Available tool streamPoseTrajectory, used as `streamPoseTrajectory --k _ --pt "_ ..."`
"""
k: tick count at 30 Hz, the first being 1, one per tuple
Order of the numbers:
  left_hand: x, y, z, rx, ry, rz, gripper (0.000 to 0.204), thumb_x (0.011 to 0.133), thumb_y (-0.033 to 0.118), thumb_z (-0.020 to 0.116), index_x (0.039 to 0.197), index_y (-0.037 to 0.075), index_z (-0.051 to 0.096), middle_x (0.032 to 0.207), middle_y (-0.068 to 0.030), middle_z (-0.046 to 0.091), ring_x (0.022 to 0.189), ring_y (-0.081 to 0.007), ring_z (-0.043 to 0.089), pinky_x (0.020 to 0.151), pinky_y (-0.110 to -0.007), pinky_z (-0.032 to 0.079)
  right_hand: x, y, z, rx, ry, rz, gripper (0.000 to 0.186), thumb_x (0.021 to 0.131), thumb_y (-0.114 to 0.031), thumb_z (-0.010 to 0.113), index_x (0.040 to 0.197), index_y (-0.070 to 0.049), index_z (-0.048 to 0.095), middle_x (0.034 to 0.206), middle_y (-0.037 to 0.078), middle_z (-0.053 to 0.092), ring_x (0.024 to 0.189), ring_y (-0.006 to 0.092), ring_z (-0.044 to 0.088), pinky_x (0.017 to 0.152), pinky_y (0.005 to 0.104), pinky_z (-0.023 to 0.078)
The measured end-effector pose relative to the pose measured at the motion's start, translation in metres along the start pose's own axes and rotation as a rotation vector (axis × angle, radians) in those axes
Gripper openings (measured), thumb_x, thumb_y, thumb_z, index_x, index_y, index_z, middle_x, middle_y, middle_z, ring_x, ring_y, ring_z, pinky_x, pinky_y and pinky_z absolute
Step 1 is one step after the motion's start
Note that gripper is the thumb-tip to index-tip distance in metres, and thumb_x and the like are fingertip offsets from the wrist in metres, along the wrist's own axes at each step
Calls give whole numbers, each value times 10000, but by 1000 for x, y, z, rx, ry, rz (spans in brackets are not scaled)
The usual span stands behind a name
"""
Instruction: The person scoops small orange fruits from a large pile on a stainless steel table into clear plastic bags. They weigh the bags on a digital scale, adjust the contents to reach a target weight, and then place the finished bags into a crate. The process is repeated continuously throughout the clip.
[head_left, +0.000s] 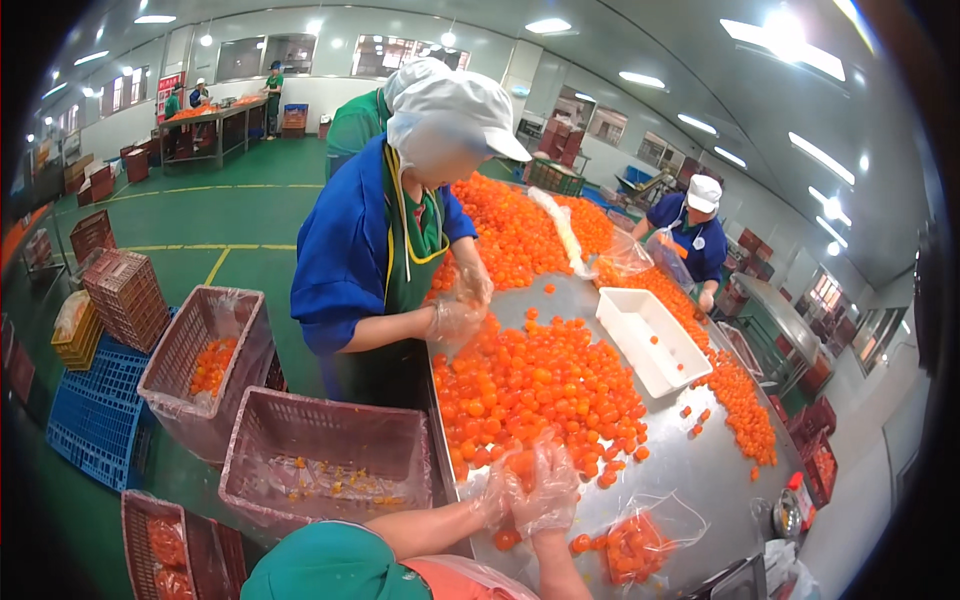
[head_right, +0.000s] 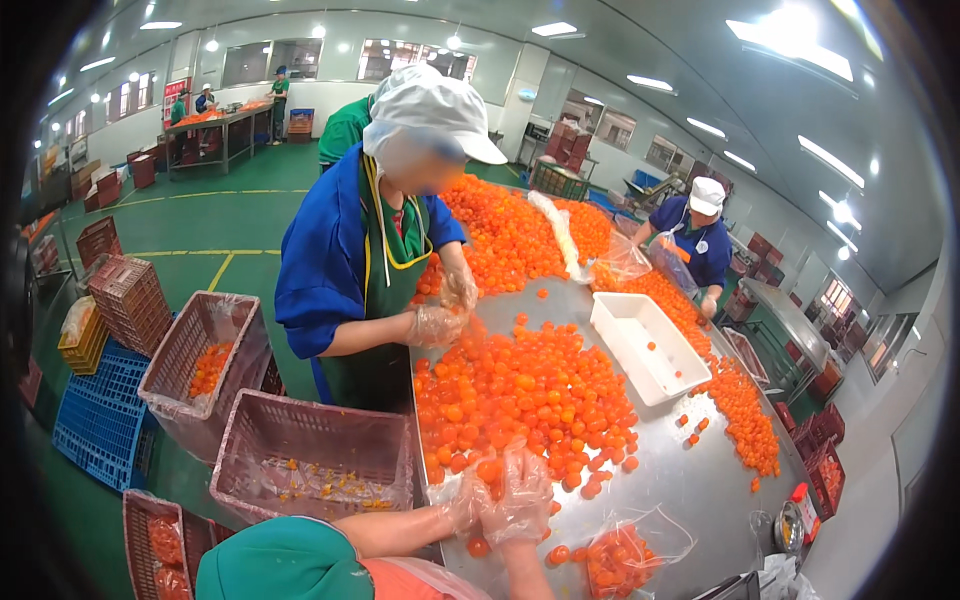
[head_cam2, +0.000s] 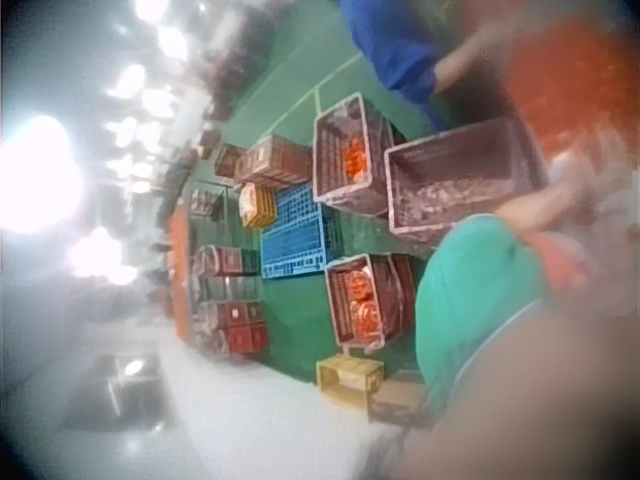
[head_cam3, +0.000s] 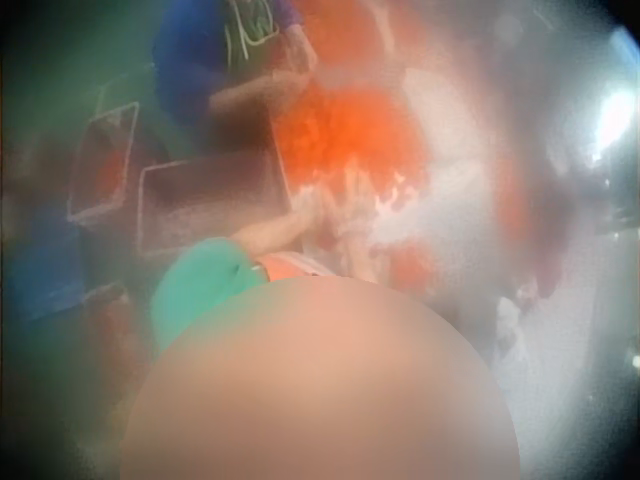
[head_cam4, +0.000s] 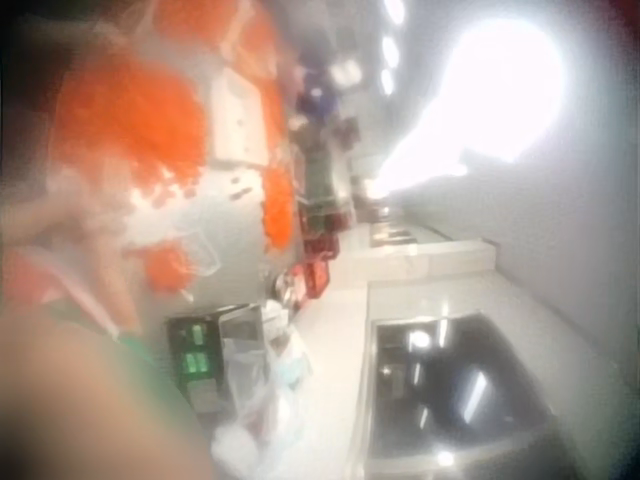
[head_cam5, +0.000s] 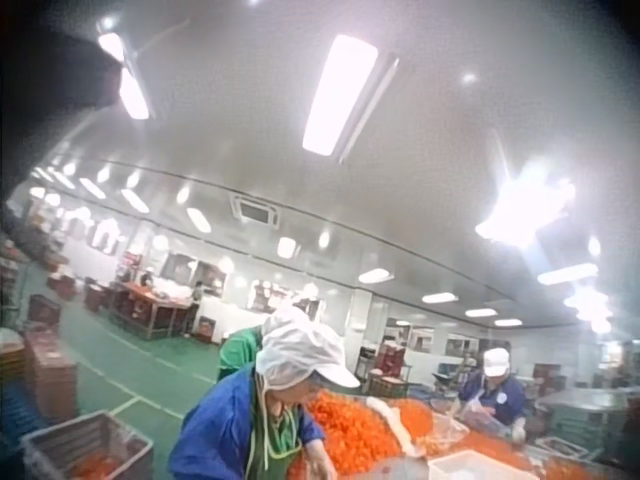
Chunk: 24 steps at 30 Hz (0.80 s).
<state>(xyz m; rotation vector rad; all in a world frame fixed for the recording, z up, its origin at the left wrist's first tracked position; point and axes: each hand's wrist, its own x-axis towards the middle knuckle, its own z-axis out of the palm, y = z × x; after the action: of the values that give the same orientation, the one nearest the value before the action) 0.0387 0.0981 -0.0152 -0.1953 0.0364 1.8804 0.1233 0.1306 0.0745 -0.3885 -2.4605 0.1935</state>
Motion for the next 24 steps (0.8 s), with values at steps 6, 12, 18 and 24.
streamPoseTrajectory --k 6,12,18,24 --pt "5 4 0 80 57 45 469 907 448 462 1197 91 550 1192 -146 592 1095 -348 566 975 -528 442 1 21 -20 -26 290 -120 664 808 -318 666 1369 -37 449 1392 236 442 1292 430 387 1079 538 294" --pt "-13 1 35 218 160 59 472 909 459 454 1198 98 551 1195 -141 592 1102 -344 562 972 -534 441 -50 86 -126 148 575 469 320 883 -92 607 1189 2 592 1012 103 613 863 173 586 722 295 503" --pt "2 -13 63 263 213 89 475 910 469 446 1198 106 552 1198 -136 591 1110 -341 558 969 -539 439 -98 113 -146 19 259 598 421 825 -218 707 1184 -18 616 1084 142 647 951 261 633 826 347 508" --pt "27 -46 96 131 146 -191 409 937 464 410 1155 159 571 1185 -100 597 1087 -325 557 881 -551 455 -97 117 -127 -195 -66 584 520 831 -310 678 1239 -8 568 1177 246 587 1054 364 604 863 424 504"
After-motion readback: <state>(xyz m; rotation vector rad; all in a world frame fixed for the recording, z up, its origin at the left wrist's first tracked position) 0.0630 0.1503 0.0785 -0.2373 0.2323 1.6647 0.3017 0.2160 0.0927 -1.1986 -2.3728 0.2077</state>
